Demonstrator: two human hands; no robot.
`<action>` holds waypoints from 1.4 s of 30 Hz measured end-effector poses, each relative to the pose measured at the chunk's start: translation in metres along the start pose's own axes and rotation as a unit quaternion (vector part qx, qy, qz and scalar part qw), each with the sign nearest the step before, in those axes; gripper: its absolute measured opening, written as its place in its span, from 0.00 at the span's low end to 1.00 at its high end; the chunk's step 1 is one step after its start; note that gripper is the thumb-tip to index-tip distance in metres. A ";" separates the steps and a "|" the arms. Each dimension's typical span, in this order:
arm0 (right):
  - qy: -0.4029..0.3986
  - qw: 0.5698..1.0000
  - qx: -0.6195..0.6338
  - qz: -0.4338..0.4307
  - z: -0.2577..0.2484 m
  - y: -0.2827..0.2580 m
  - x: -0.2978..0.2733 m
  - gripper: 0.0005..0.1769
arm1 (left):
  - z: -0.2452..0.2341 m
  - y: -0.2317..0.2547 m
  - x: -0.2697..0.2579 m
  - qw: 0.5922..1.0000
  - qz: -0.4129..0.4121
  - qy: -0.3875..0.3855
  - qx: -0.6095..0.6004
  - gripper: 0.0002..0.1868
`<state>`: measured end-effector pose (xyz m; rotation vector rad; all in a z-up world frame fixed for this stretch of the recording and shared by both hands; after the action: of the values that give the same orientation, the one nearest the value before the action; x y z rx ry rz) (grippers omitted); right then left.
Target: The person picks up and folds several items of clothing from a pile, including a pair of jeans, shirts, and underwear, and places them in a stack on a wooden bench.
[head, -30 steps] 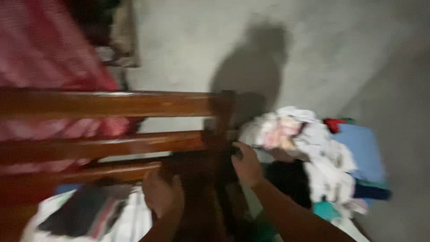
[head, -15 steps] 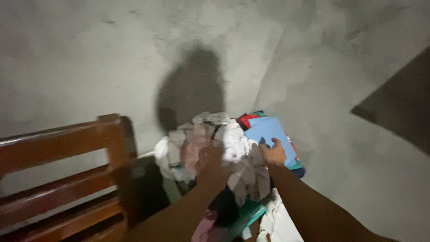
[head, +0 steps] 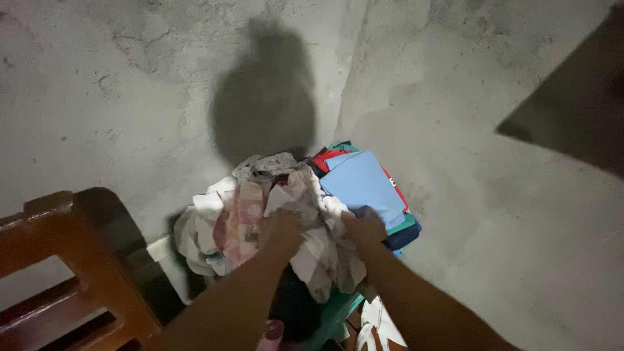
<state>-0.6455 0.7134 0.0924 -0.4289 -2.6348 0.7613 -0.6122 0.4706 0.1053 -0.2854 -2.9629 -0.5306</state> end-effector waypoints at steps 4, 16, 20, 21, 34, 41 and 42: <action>0.183 0.964 -0.040 -0.190 -0.003 -0.054 -0.031 0.43 | -0.011 -0.017 -0.006 0.987 -0.044 0.077 -0.131 0.22; -0.099 0.949 0.293 -0.055 -0.016 -0.099 0.040 0.25 | -0.051 -0.049 -0.018 0.954 -0.141 -0.130 -0.229 0.48; -0.065 0.869 0.488 -0.052 -0.057 -0.112 0.079 0.19 | -0.042 -0.054 -0.017 0.978 -0.092 -0.138 -0.129 0.46; -0.087 0.892 0.442 -0.048 -0.056 -0.113 0.076 0.24 | -0.039 -0.053 -0.015 0.983 -0.080 -0.121 -0.114 0.44; -0.184 0.841 -0.084 -0.501 0.062 -0.121 -0.002 0.24 | -0.019 -0.025 -0.002 0.996 -0.048 -0.062 -0.046 0.27; -0.094 0.909 -0.099 -0.393 0.020 -0.157 0.016 0.16 | -0.129 -0.032 -0.020 0.979 -0.090 0.015 -0.183 0.21; -0.081 0.930 0.008 -0.359 -0.005 -0.171 0.018 0.17 | -0.158 -0.032 -0.024 0.966 -0.100 0.044 -0.232 0.21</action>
<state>-0.6910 0.5843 0.1966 0.6104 -2.6244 0.5760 -0.5827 0.3817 0.2385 0.0037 -2.7582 -1.2305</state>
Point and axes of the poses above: each hand's wrist, its own x-axis towards the middle knuckle, its own z-axis out of the palm, y = z × x, the point moved 4 cm from there along x, towards the middle knuckle, and after that the axes turned 1 degree about y, right-handed, at the moved point
